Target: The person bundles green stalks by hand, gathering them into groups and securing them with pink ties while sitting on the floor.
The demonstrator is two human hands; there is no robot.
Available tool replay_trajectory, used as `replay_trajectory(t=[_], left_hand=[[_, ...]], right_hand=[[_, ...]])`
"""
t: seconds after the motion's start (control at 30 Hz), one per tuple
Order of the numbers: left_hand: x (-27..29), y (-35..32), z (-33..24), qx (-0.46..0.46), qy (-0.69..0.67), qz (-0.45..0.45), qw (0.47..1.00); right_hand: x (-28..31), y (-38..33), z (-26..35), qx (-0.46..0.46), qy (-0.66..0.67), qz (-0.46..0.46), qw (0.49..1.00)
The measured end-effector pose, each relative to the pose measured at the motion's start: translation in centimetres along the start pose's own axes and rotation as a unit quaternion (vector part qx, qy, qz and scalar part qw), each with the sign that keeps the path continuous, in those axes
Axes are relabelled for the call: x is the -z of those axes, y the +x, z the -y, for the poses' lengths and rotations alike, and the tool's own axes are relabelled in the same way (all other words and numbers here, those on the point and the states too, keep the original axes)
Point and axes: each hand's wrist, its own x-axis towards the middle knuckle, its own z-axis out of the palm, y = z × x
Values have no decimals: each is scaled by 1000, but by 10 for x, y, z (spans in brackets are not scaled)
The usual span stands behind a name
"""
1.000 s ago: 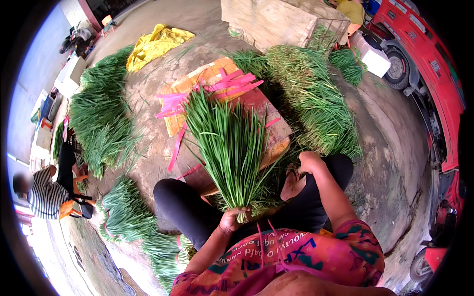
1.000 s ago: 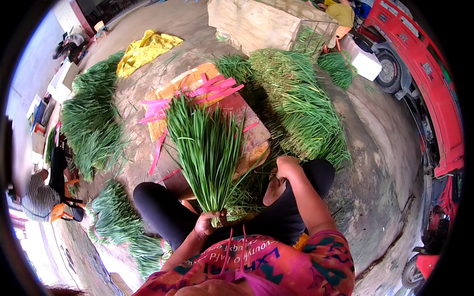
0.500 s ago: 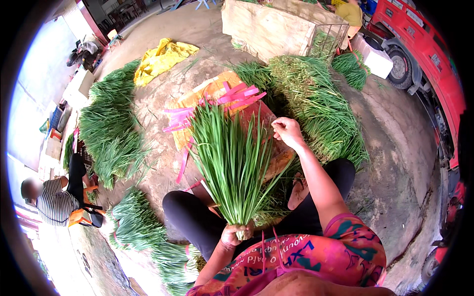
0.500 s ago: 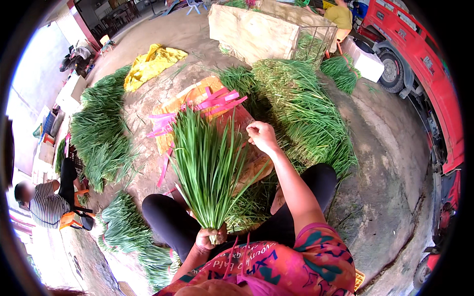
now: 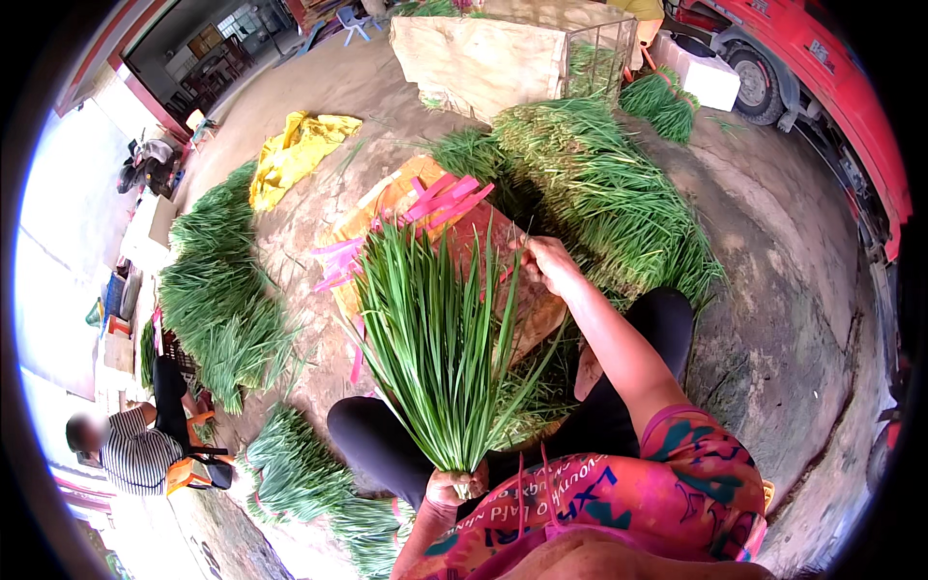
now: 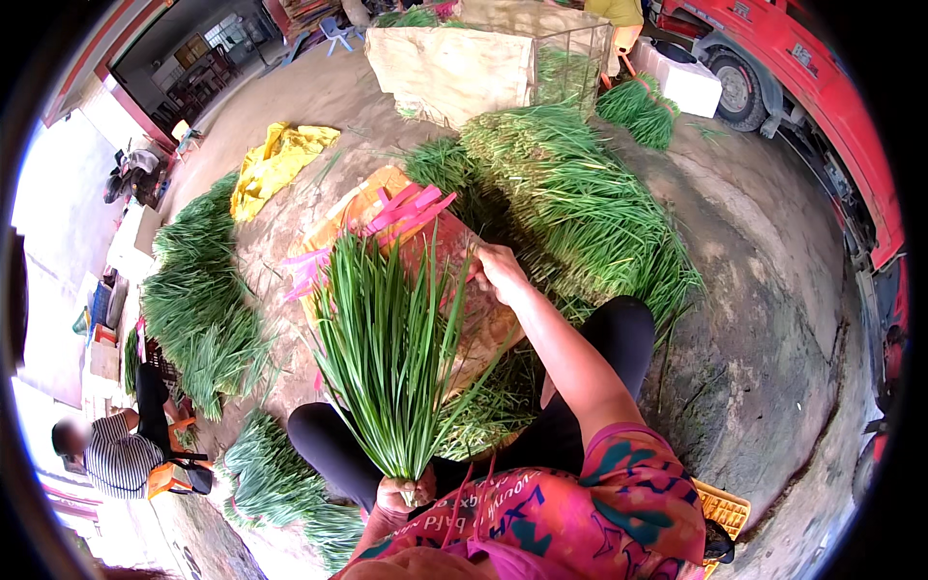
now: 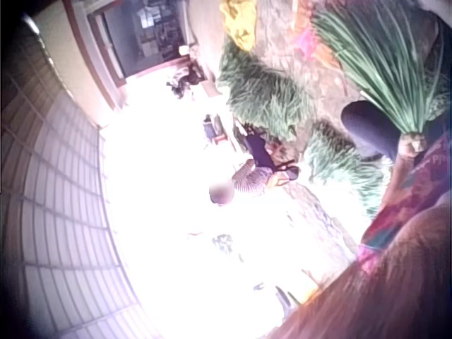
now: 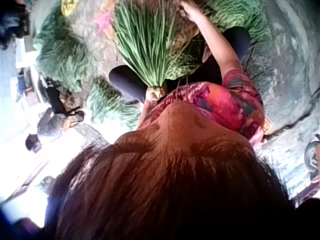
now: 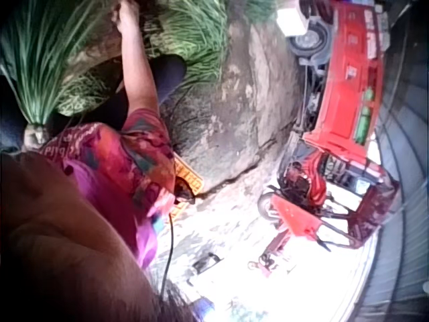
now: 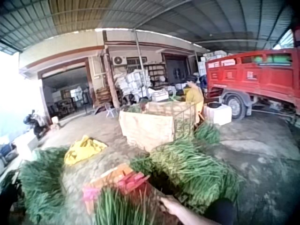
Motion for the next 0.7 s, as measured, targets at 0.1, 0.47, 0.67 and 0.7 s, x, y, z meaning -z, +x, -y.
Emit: replay_trajectory(t=[0.1,0.47,0.67,0.7], left_hand=[[4,0,2,7,3,3,1000],[14,-4,7,45,-9,-28,999],[8,-2,7,58,19,-27,998],[3,-2,6,49,46,-56,996]], right_hand=[[7,1,-5,-86,62,98,989],[20,-12,-16,-33,162,142,976],[36,-5,-20,-15,165,219,962],[37,-4,-21,-6,151,210,966]])
